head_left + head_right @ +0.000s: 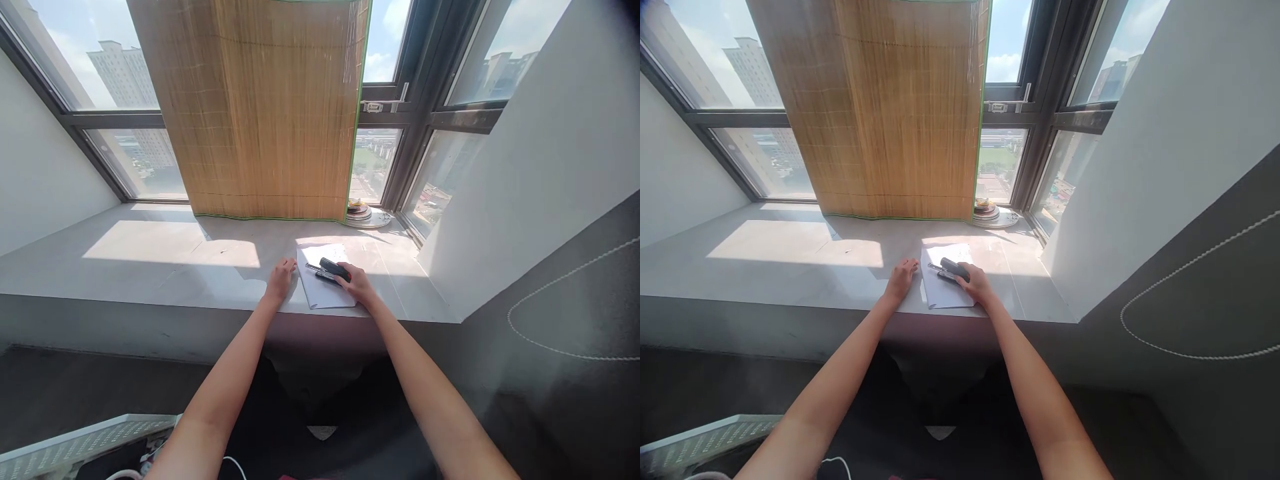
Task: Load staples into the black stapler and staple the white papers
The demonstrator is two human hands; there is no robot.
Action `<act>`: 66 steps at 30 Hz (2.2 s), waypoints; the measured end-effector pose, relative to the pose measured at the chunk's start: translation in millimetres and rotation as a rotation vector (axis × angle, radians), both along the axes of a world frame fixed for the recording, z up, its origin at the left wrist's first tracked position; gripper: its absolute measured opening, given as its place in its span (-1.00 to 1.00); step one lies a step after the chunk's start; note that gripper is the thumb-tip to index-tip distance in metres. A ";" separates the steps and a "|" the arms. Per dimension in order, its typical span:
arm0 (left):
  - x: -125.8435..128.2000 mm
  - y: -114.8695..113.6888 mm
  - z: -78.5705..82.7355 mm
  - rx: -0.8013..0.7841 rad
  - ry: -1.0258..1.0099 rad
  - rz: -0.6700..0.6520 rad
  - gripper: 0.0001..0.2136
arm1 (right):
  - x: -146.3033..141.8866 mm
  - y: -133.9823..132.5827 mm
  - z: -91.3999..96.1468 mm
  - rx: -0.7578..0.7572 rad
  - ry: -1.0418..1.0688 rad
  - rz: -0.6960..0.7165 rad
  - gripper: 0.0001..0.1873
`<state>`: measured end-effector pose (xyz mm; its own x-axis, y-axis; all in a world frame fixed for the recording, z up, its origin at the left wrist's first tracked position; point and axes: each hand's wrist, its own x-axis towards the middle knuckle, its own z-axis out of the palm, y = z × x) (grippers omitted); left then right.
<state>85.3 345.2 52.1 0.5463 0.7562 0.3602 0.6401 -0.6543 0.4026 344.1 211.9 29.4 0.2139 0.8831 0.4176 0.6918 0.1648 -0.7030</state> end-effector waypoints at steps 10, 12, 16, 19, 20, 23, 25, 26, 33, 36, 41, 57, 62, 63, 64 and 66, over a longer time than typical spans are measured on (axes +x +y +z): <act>-3.7 -0.9 0.9 0.040 -0.124 -0.114 -0.68 | 3.4 -3.4 5.1 0.006 0.037 0.008 -0.59; -3.4 1.0 -0.2 0.021 -0.167 -0.156 -0.73 | 3.8 -4.4 6.6 -0.010 0.019 0.010 -0.59; -2.0 3.5 -3.6 0.019 -0.167 -0.141 -0.75 | 3.5 -5.9 9.3 -0.031 0.005 0.007 -0.58; -1.5 3.3 -4.7 0.037 -0.129 -0.146 -0.72 | 3.2 -5.6 9.2 -0.037 0.020 0.002 -0.57; -0.9 3.1 -4.5 0.038 -0.130 -0.149 -0.70 | 3.3 -5.3 8.8 -0.034 0.026 0.001 -0.57; 5.9 1.8 -3.1 0.023 -0.168 -0.163 -0.70 | 4.3 -4.3 7.0 -0.021 0.033 0.014 -0.57; 15.3 0.1 -2.1 0.033 -0.165 -0.173 -0.73 | 5.2 -3.5 5.9 -0.016 0.033 0.023 -0.57; 20.9 -1.0 -1.8 0.047 -0.145 -0.176 -0.74 | 5.6 -3.0 5.5 -0.017 0.032 0.024 -0.57; 40.4 -6.6 -3.4 0.034 0.104 -0.271 -0.80 | 6.3 -1.0 4.8 -0.037 0.045 0.023 -0.55; 37.5 -7.3 -3.2 0.028 0.121 -0.265 -0.80 | 6.0 -1.3 5.4 -0.044 0.038 0.018 -0.55; 36.5 -7.3 -3.8 0.021 0.112 -0.271 -0.81 | 5.4 -1.9 7.2 -0.045 0.033 0.019 -0.56; 29.6 -2.1 -0.7 -0.138 -0.107 -0.343 -0.79 | 7.1 -0.8 6.3 -0.034 0.049 0.031 -0.57; 27.4 -1.4 -1.3 -0.193 -0.180 -0.334 -0.73 | 10.8 -0.7 4.7 -0.010 0.146 0.000 -0.57; 26.5 -1.3 -1.9 -0.208 -0.221 -0.340 -0.71 | 11.8 -1.5 4.9 0.011 0.183 -0.011 -0.58; 25.4 -1.4 -2.6 -0.225 -0.271 -0.348 -0.71 | 12.7 -2.7 5.6 0.034 0.228 -0.014 -0.58; 23.2 -1.7 -4.4 -0.278 -0.382 -0.373 -0.74 | 13.1 -6.7 8.6 0.068 0.328 0.024 -0.60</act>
<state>108.4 343.5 47.8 0.6638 0.6322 0.3997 0.1637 -0.6443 0.7471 357.3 205.2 38.0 0.3261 0.8621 0.3879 0.4259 0.2323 -0.8744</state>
